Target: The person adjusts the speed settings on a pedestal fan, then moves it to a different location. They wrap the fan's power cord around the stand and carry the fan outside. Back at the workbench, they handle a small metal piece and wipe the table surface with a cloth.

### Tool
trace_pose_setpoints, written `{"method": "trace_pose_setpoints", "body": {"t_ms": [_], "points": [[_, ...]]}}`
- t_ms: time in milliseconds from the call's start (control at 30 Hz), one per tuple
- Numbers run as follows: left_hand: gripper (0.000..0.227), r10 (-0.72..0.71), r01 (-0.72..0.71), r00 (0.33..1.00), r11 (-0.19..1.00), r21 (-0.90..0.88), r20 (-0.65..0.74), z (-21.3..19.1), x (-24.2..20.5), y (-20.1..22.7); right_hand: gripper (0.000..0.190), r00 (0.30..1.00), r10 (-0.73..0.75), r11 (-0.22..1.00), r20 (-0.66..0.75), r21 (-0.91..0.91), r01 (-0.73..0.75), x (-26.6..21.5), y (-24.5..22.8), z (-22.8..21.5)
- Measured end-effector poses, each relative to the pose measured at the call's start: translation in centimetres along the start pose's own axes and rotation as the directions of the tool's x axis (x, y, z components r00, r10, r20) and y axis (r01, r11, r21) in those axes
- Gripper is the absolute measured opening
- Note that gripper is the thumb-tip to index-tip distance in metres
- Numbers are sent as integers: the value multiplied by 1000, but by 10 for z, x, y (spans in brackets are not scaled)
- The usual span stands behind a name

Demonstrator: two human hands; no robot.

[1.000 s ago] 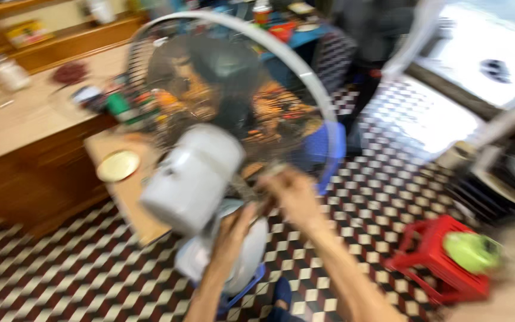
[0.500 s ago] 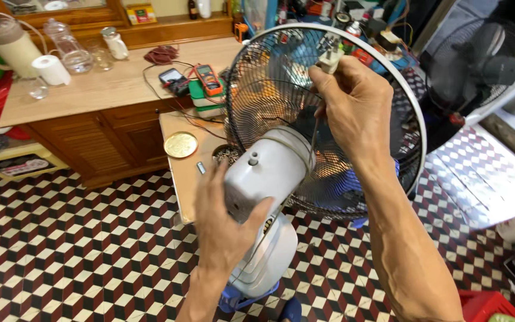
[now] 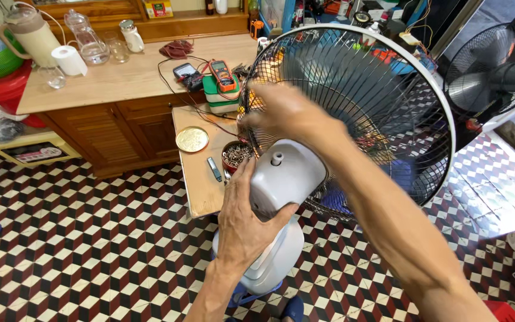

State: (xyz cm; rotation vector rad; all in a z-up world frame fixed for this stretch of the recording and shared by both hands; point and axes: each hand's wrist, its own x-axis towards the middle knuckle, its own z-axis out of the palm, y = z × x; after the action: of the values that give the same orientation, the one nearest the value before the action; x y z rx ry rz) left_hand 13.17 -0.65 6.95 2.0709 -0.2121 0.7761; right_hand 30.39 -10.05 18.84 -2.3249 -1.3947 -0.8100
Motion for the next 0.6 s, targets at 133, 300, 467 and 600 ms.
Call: {"method": "trace_pose_setpoints", "body": {"t_ms": [133,300,467,600], "points": [[106,-92,94,996,981,-172,23,1,-8,-9,36,787,604,753,-125,414,-512,-67,12,-74],[96,-238,255,966,851,-459,96,7,-22,-30,25,410,910,103,58,928,-358,-125,-26,-70],[73,-454,415,882,616,-669,130,29,-55,-72,44,320,872,-435,369,885,165,-140,-50,0],[75,-617,580,761,505,-639,203,42,-94,-121,58,343,850,-516,399,759,396,-134,-14,14]]}}
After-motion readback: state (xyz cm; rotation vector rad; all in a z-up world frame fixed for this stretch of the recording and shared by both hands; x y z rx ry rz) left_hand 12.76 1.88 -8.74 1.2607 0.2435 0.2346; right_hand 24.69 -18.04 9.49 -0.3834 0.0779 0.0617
